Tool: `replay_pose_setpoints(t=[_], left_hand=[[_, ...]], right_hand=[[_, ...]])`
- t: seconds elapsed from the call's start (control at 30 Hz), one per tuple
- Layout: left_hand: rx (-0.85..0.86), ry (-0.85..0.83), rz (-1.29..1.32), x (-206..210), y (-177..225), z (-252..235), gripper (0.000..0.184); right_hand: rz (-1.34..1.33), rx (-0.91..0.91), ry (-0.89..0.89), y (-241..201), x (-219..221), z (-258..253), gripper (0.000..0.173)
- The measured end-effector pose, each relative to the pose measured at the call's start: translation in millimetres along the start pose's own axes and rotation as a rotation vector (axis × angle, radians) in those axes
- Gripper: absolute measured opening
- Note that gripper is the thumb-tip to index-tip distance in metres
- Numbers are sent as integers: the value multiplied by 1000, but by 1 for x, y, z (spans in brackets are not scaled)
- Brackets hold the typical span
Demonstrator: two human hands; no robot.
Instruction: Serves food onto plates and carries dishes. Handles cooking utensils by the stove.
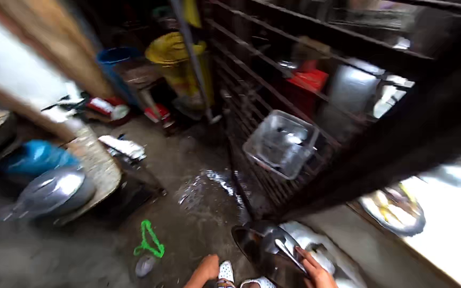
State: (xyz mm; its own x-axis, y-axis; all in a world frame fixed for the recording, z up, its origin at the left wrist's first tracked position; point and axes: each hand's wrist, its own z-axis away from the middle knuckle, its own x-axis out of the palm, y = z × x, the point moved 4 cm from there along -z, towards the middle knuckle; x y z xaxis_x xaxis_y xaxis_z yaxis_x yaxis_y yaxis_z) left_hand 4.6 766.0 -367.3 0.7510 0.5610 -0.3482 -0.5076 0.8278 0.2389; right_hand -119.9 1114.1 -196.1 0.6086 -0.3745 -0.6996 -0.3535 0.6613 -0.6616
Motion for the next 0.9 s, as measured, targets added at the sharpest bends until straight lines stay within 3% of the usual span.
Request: replay_pose_setpoints(t=[0.13,0.27,0.37,0.5,0.57,0.67,0.77,0.9], left_hand=[[18,228,398,-49,-55,46,32],[283,556,611,-116,-52,101,32],[429,843,459,-156,-39,121,37],[371,1415,244,-201,-64,117,18],[339,1585,227,-230,-81,117,15],[251,1669,379,-279,-119,121,18],[33,1617,512,-323,-184,118,23],[-172,1547,625,-338,-275,119,25]], right_hand=[[-117,-55,172,-88,50,-120,23],[-349,111,279,-162,86,-227,38],[-462,249,241,-213,90,-292,42],[-566,277,208,-261,89,-355,36],[-560,247,187,-283,85,-384,36],[-548,195,46,-321,77,-425,42],[-337,60,-17,-338,69,-481,39],[-165,-84,-77,-340,56,-568,57]])
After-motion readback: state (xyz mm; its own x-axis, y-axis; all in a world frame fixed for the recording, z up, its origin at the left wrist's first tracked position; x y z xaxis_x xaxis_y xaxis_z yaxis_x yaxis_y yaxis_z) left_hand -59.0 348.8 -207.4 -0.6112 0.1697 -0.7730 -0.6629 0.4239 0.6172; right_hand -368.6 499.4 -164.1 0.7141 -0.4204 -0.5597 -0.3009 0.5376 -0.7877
